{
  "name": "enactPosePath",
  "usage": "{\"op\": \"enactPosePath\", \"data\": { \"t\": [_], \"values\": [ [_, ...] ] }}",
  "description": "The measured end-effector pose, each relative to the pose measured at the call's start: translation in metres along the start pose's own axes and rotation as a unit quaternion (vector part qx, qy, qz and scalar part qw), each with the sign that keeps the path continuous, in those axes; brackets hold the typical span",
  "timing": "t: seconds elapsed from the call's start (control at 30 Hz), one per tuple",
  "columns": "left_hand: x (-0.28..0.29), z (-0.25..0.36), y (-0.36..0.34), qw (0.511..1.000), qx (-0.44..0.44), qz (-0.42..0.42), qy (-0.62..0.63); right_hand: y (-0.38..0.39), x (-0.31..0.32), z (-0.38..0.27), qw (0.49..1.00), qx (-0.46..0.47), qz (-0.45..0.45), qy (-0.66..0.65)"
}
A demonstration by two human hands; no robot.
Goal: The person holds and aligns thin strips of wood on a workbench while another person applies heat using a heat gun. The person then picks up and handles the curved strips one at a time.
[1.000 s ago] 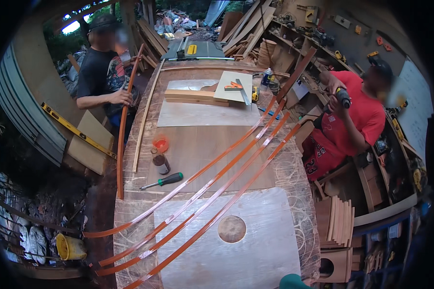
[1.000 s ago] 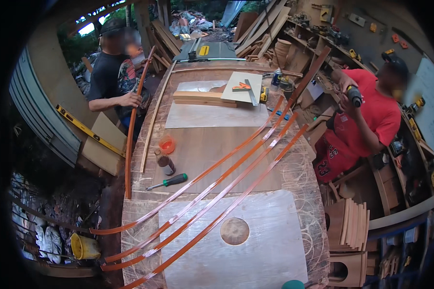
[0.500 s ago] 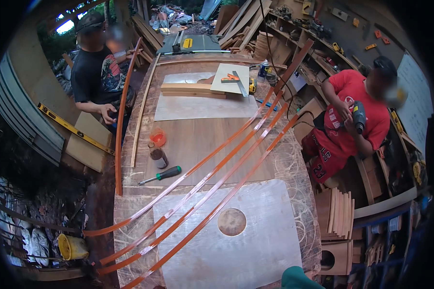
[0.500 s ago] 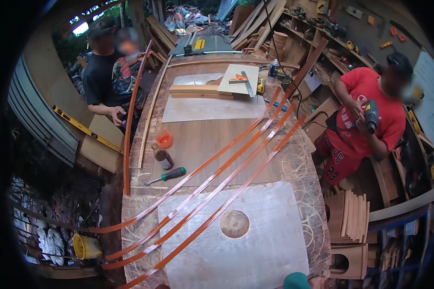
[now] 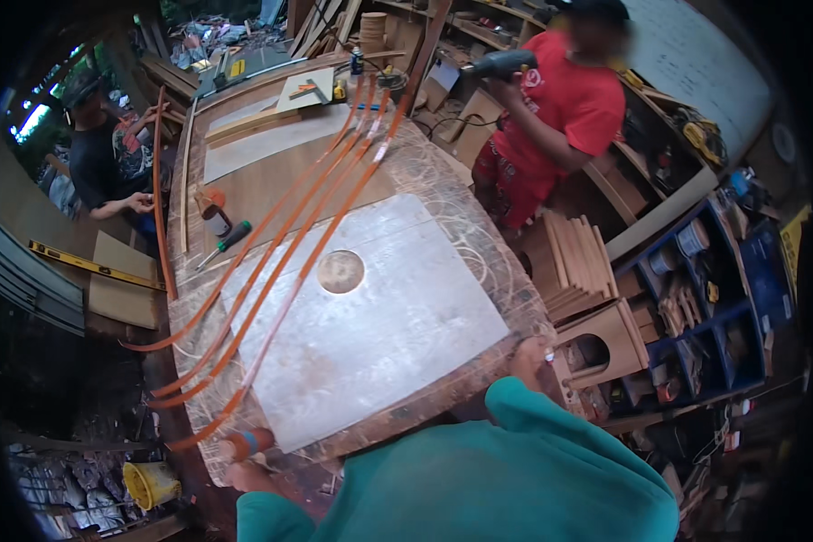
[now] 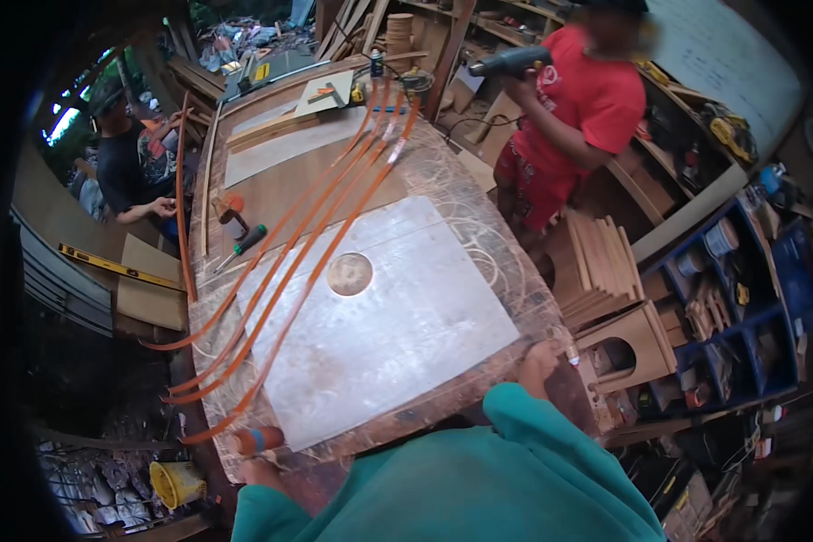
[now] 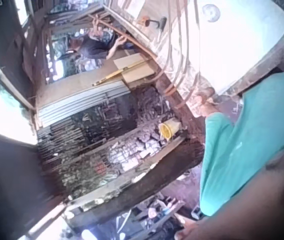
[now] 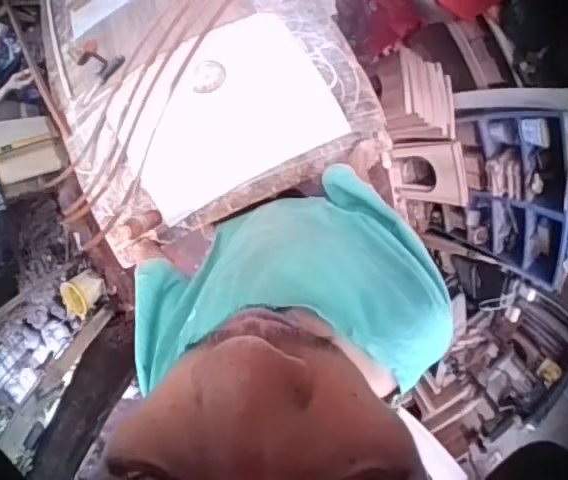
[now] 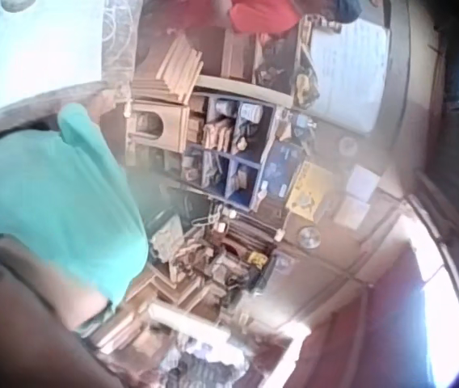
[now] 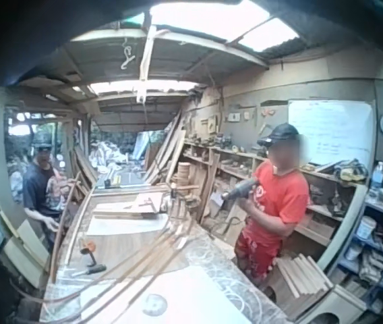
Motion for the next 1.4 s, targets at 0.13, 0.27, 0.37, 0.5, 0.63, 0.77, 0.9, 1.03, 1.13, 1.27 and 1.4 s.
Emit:
{"op": "enactPosePath", "data": {
  "t": [0.13, 0.27, 0.37, 0.5, 0.63, 0.77, 0.9, 1.03, 1.13, 1.27, 1.4],
  "values": [
    [0.018, 0.019, 0.074, 0.964, 0.131, 0.087, 0.213, 0.083, 0.021, 0.0, 0.998, 0.045, 0.001, -0.048],
    [0.031, 0.032, 0.128, 0.941, 0.19, 0.108, 0.258, 0.096, 0.053, -0.024, 0.881, 0.459, 0.103, 0.054],
    [0.03, -0.019, 0.052, 0.95, 0.181, 0.166, 0.195, 0.081, 0.066, -0.076, 0.759, 0.607, 0.052, 0.229],
    [0.019, 0.005, 0.075, 0.964, 0.15, 0.161, 0.146, -0.008, 0.053, -0.106, 0.818, 0.438, -0.162, 0.336],
    [0.02, -0.001, 0.078, 0.969, 0.144, 0.152, 0.129, 0.02, 0.055, -0.087, 0.864, 0.385, -0.158, 0.285],
    [0.028, -0.003, 0.075, 0.971, 0.143, 0.152, 0.116, 0.029, 0.064, -0.086, 0.87, 0.368, -0.143, 0.295],
    [0.029, 0.016, 0.098, 0.963, 0.111, 0.174, 0.174, 0.032, 0.055, -0.095, 0.881, 0.348, -0.131, 0.293],
    [0.018, -0.028, 0.028, 0.944, 0.168, 0.19, 0.209, 0.049, 0.066, -0.111, 0.856, 0.316, -0.146, 0.381],
    [0.031, -0.014, 0.067, 0.985, 0.08, 0.126, -0.09, 0.053, 0.056, -0.113, 0.856, 0.302, -0.145, 0.393],
    [0.035, -0.05, -0.005, 0.957, 0.068, 0.092, -0.267, 0.052, 0.039, -0.121, 0.847, 0.347, -0.118, 0.385],
    [0.036, -0.036, -0.014, 0.955, 0.19, 0.218, 0.069, 0.049, 0.021, -0.13, 0.846, 0.348, -0.099, 0.391]
  ]
}}
Point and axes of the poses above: each hand's wrist, its own y-axis away from the middle knuckle, its own x-axis out of the back of the hand, z = x × y, the point moved 3 cm from there along -y, towards the middle knuckle, and after that the axes turned 9 degrees about -z, right-handed, at the moved point
